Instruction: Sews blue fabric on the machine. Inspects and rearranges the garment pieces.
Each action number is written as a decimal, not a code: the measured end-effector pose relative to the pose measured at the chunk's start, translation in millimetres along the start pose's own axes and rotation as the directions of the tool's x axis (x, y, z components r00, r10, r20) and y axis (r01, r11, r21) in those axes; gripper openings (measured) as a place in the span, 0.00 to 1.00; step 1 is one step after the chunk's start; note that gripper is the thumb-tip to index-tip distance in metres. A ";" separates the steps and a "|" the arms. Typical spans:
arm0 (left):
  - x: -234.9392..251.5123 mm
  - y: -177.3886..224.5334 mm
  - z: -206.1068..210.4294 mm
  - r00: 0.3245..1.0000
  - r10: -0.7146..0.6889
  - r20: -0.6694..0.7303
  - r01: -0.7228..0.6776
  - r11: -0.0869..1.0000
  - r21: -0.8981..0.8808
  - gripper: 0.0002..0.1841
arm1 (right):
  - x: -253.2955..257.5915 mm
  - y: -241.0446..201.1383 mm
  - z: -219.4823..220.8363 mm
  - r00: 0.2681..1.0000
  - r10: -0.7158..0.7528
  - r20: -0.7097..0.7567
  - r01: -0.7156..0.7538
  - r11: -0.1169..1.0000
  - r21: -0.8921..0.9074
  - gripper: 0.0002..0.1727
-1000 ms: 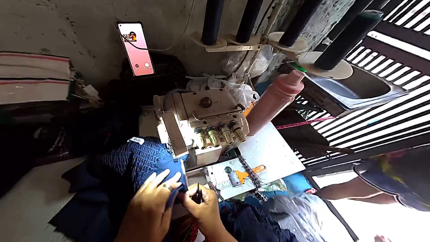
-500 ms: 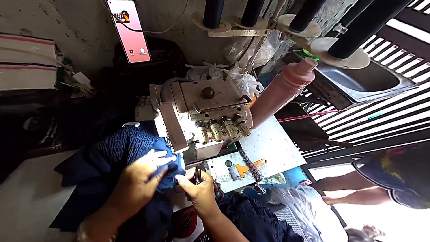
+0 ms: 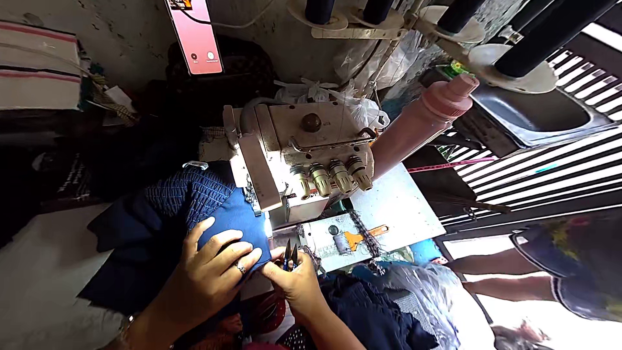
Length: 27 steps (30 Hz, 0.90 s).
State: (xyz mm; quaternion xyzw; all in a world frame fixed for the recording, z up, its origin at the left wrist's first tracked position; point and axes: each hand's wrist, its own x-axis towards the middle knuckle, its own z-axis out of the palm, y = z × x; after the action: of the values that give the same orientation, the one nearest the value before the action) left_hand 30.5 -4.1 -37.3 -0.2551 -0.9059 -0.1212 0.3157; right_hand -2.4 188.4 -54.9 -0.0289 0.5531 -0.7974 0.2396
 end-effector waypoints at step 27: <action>-11.4 15.3 1.4 0.998 -0.058 -0.028 0.060 0.996 0.062 0.12 | 6.8 9.2 -12.9 0.855 -0.515 0.061 0.500 0.788 -0.360 0.13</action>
State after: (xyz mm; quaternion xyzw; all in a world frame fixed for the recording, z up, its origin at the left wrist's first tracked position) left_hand 45.7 4.9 -44.8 -0.2165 -0.9122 -0.1053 0.3317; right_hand -9.1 194.2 -69.6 -0.2038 0.6674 -0.7162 -0.0039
